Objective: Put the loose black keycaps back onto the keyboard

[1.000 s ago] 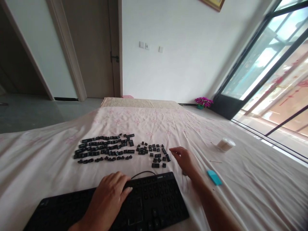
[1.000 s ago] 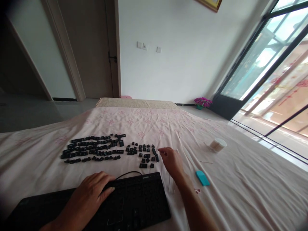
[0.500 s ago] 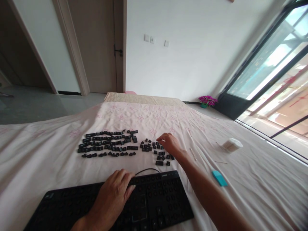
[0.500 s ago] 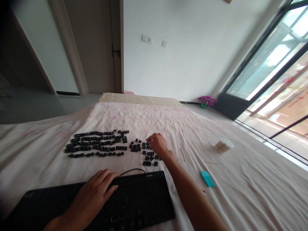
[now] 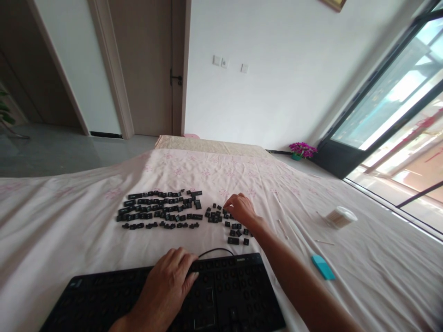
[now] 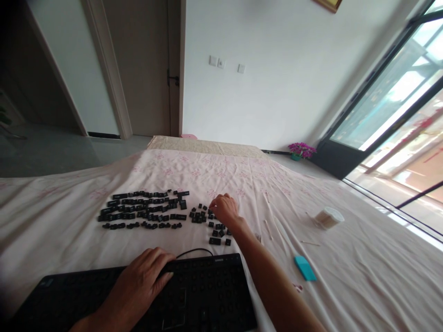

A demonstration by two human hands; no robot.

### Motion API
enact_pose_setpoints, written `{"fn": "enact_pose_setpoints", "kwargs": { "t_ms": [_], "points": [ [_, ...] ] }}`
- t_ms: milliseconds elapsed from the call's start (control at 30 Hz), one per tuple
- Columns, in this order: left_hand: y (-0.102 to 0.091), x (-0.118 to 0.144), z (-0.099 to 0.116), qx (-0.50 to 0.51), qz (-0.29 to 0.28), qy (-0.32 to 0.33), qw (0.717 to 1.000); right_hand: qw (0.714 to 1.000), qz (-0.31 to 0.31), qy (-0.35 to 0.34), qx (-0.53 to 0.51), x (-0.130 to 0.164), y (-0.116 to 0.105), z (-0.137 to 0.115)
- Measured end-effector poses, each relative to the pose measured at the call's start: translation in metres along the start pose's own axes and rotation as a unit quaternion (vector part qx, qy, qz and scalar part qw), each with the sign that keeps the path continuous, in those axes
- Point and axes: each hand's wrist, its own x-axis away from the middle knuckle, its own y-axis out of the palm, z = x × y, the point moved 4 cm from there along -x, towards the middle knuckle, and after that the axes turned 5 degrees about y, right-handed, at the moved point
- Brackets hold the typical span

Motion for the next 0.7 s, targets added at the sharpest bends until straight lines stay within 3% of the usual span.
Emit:
{"fn": "enact_pose_setpoints", "kwargs": {
  "t_ms": [700],
  "points": [
    [-0.002,0.001,0.001,0.006,0.001,-0.003,1.0,1.0,-0.003,0.016,-0.022,-0.01,-0.006,0.005]
  ]
}}
